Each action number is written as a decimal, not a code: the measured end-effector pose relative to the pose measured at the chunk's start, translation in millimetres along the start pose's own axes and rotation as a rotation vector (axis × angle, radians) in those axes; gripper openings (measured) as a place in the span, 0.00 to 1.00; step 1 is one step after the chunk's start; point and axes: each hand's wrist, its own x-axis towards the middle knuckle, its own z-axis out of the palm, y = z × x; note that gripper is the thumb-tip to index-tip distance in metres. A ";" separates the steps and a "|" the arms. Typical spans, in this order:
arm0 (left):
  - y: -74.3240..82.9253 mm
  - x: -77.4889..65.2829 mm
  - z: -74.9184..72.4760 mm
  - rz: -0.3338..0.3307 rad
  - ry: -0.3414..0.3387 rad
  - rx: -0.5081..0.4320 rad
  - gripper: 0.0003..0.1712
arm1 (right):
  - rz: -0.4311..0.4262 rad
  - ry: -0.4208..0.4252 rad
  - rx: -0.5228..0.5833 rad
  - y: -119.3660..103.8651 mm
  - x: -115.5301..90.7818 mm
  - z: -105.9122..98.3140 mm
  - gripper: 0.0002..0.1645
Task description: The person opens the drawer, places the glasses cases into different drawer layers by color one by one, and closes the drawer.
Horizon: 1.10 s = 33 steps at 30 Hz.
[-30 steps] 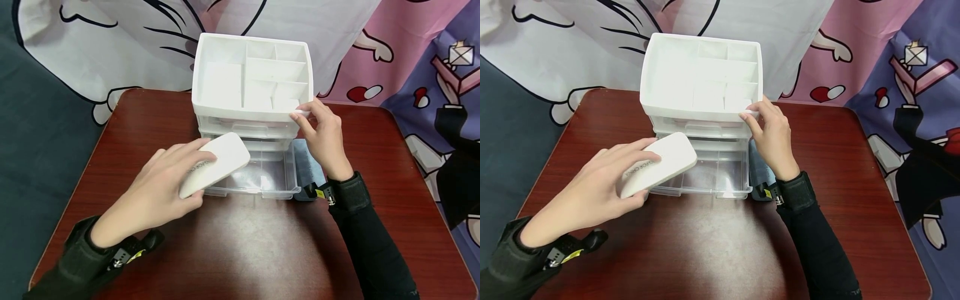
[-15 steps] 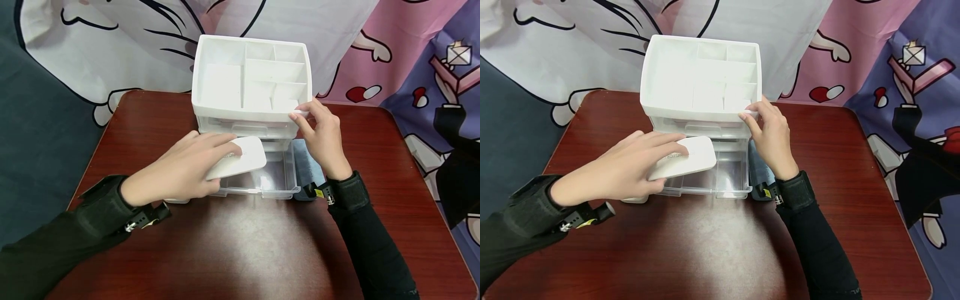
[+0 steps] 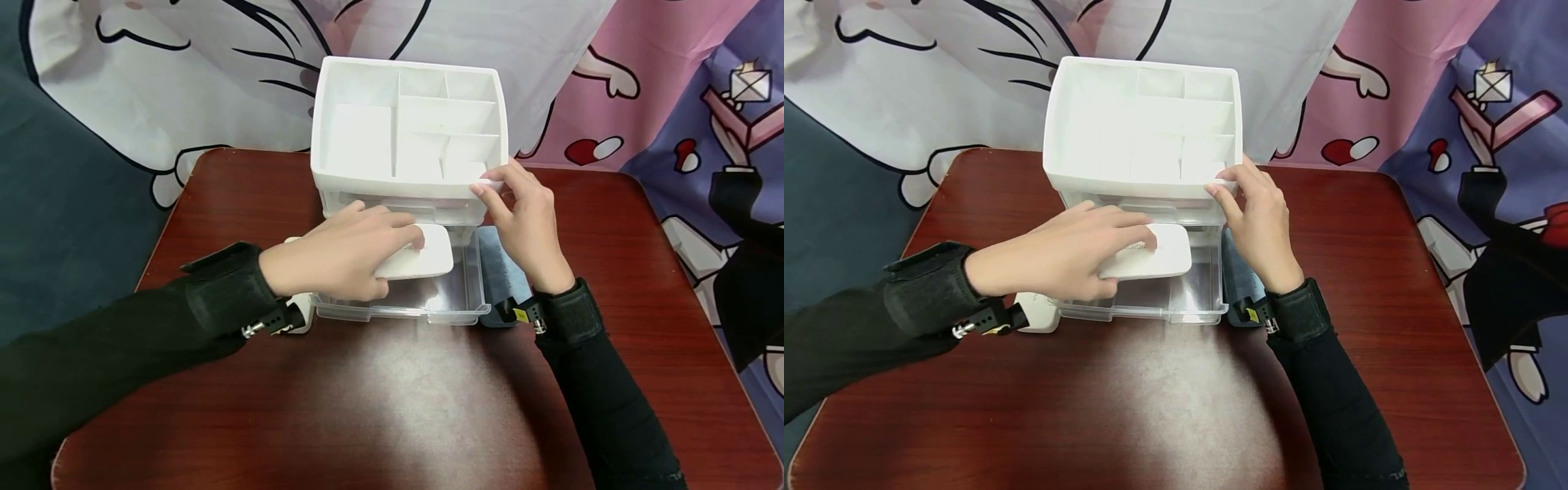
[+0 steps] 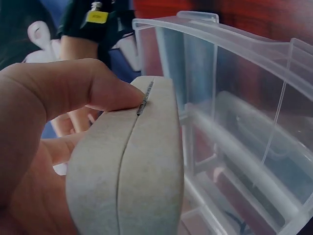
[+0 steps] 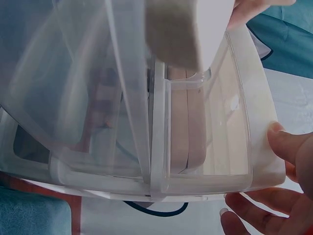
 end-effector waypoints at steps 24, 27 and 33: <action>-9.9 45.1 21.3 0.046 -0.074 -0.009 0.32 | -0.016 -0.001 0.011 1.3 1.0 0.6 0.14; -10.7 45.2 23.9 0.069 -0.076 0.014 0.31 | -0.015 0.003 0.008 1.5 0.9 0.5 0.14; -16.1 45.2 31.9 0.156 -0.056 0.195 0.28 | -0.010 0.000 0.009 2.0 0.6 0.9 0.14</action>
